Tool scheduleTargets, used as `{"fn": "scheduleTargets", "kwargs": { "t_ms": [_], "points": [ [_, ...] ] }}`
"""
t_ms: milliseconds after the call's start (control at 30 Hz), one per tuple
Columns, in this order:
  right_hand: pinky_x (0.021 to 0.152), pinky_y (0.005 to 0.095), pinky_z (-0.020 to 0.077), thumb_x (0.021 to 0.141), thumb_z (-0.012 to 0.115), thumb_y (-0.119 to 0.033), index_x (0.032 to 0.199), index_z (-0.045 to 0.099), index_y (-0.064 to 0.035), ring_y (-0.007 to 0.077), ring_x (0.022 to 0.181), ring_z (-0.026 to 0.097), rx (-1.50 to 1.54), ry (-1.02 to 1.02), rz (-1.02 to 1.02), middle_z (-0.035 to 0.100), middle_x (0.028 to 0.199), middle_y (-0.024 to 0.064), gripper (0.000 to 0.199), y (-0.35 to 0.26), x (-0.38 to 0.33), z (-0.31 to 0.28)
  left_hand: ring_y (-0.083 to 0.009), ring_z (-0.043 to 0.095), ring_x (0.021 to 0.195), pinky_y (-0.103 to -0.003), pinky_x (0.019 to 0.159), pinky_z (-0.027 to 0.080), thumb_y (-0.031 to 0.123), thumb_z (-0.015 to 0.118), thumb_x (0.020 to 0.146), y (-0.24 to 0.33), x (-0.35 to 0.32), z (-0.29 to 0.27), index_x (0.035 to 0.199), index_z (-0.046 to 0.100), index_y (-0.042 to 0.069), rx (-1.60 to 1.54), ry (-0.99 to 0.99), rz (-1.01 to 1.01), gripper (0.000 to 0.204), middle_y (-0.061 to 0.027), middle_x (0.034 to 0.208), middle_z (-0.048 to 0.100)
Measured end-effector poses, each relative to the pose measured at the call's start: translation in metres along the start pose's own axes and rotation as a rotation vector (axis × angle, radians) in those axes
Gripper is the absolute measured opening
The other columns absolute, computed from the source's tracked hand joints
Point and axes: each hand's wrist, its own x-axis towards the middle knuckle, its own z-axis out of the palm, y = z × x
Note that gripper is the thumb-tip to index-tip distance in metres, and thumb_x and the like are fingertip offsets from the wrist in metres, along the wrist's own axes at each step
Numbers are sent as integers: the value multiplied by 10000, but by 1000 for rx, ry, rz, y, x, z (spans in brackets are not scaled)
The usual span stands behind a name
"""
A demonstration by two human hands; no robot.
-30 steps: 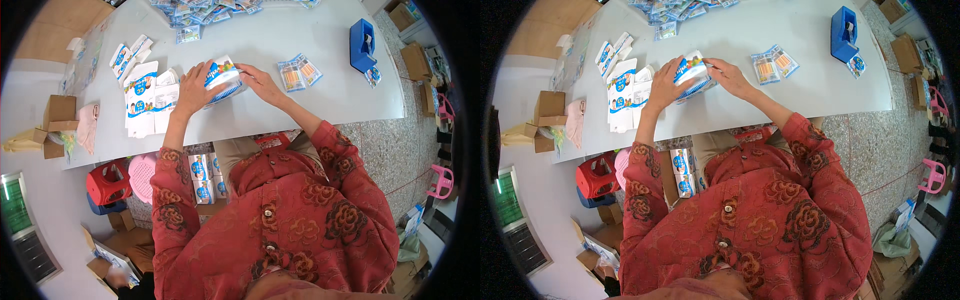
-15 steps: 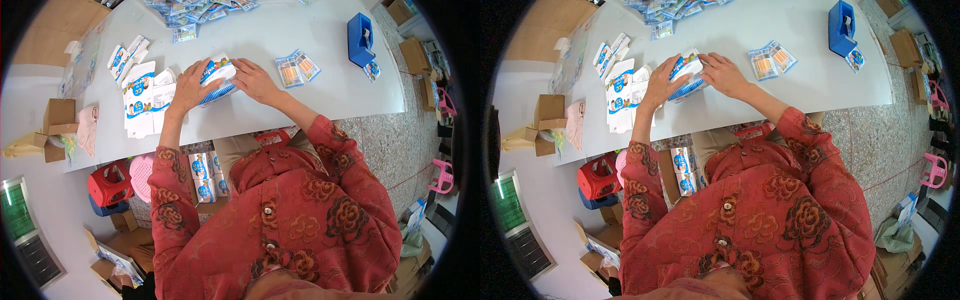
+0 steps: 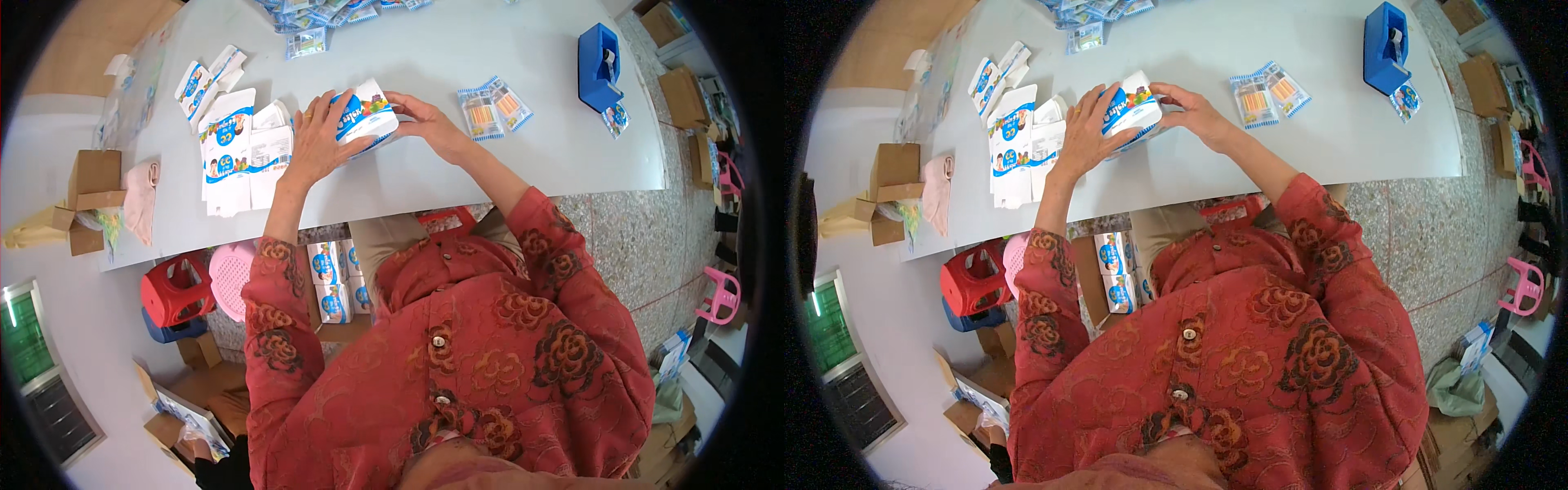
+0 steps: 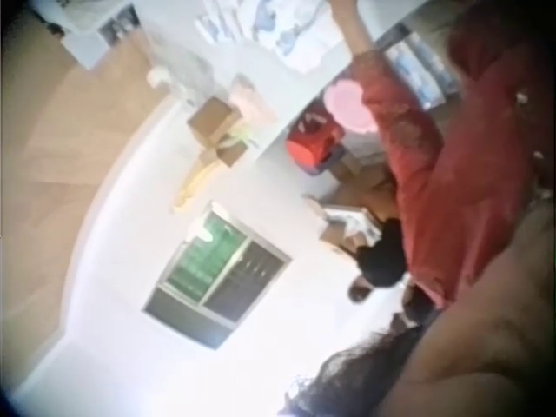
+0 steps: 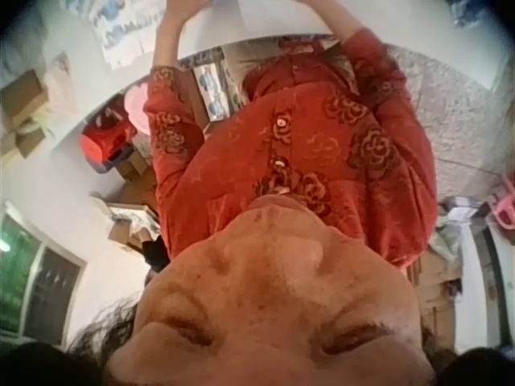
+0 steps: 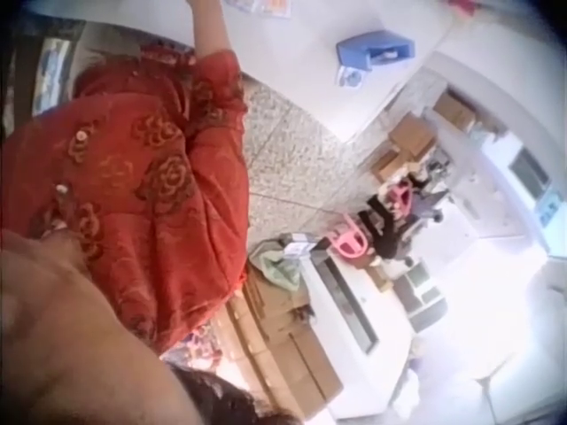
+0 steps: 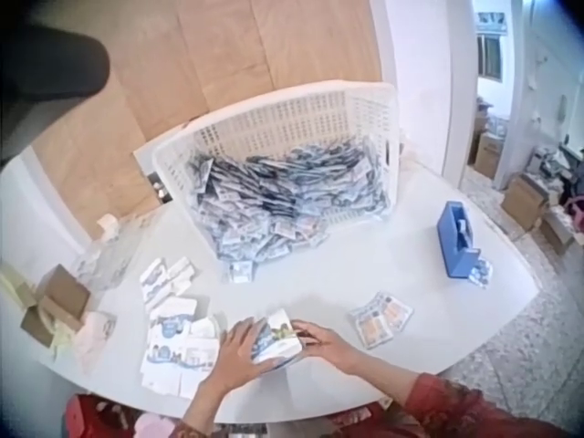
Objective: Organizing, stacking, and packaging small paper labels or product sachets into containers and boxes.
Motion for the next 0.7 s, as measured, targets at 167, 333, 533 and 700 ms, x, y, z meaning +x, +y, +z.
{"fn": "scheduleTargets", "kwargs": {
  "t_ms": [167, 333, 533, 700],
  "points": [
    [1041, 342, 351, 813, 580, -22, 1376, 426, -98, 192, 1276, 400, -12, -19, 46, 464, 1359, 30, 588, -4, 0, -2, -404, 362, 1265, -583, 1018, 248, 587, 652, 747, -2, -5, 2, 1401, 397, 184, 41, 1, 27, 809, -163, 1382, 375],
    [1041, 345, 348, 812, 578, -32, 1379, 415, -83, 195, 1274, 403, -65, -23, 63, 469, 1353, 46, 592, -12, 0, -4, -363, 340, 1308, -596, 1050, 232, 550, 647, 774, 0, -4, -2, 1420, 364, 215, 72, -37, 6, 781, -157, 1412, 353],
    [1063, 361, 328, 822, 594, -94, 1388, 405, -112, 211, 1305, 373, -167, 17, -7, 393, 1420, 55, 597, -33, 0, 0, -418, 342, 1270, -577, 1025, 237, 560, 631, 781, 0, -6, 0, 1414, 380, 203, 94, -10, 37, 768, -171, 1386, 360],
    [1129, 422, 244, 754, 691, -196, 1413, 361, -154, 323, 1389, 228, -1228, -231, -460, 290, 1487, 118, 739, -43, 29, 3, -359, 297, 1333, -590, 1062, 207, 557, 621, 788, -1, -9, 3, 1423, 332, 125, 156, -60, 4, 821, -168, 1430, 326]
  ]
}}
